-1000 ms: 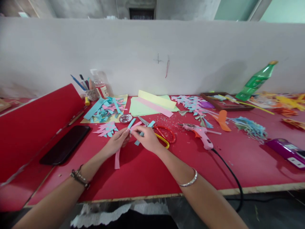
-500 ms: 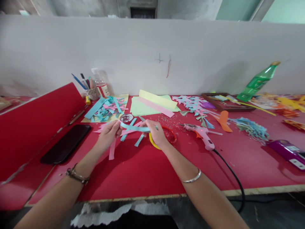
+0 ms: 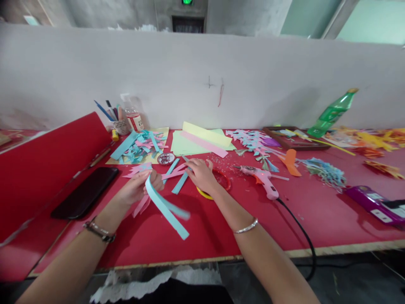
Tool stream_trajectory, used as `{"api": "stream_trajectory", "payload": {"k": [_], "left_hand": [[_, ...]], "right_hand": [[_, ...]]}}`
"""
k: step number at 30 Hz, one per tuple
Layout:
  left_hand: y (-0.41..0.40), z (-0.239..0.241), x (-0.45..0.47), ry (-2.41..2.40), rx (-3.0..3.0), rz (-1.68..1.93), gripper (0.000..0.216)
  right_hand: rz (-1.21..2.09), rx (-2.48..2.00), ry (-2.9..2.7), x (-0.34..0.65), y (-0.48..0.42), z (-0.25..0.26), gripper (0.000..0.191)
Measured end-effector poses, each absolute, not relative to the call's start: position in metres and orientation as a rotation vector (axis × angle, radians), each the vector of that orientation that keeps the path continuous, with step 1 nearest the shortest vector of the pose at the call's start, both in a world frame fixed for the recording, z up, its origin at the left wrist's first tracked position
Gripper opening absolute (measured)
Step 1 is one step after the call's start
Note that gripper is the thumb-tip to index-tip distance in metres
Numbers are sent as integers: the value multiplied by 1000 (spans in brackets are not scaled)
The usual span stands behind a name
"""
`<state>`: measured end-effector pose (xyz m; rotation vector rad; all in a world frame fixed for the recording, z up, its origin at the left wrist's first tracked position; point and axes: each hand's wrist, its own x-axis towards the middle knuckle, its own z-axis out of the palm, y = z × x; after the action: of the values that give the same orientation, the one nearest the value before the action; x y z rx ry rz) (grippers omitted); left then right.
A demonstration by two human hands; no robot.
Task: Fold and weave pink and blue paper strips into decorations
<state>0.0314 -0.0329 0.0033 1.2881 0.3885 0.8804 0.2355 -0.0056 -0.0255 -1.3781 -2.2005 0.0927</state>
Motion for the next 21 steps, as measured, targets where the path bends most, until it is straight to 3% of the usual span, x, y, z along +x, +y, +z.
{"api": "stream_trajectory", "payload": {"k": [12,21], "left_hand": [[-32,1,38,529,1347,865,34],[-27,-2,40,847,1507,985,26]], "right_hand": [[-2,-1454,-2216,226,-13,-20,11],[284,-1193,-1523,242,-3,-15,19]]}}
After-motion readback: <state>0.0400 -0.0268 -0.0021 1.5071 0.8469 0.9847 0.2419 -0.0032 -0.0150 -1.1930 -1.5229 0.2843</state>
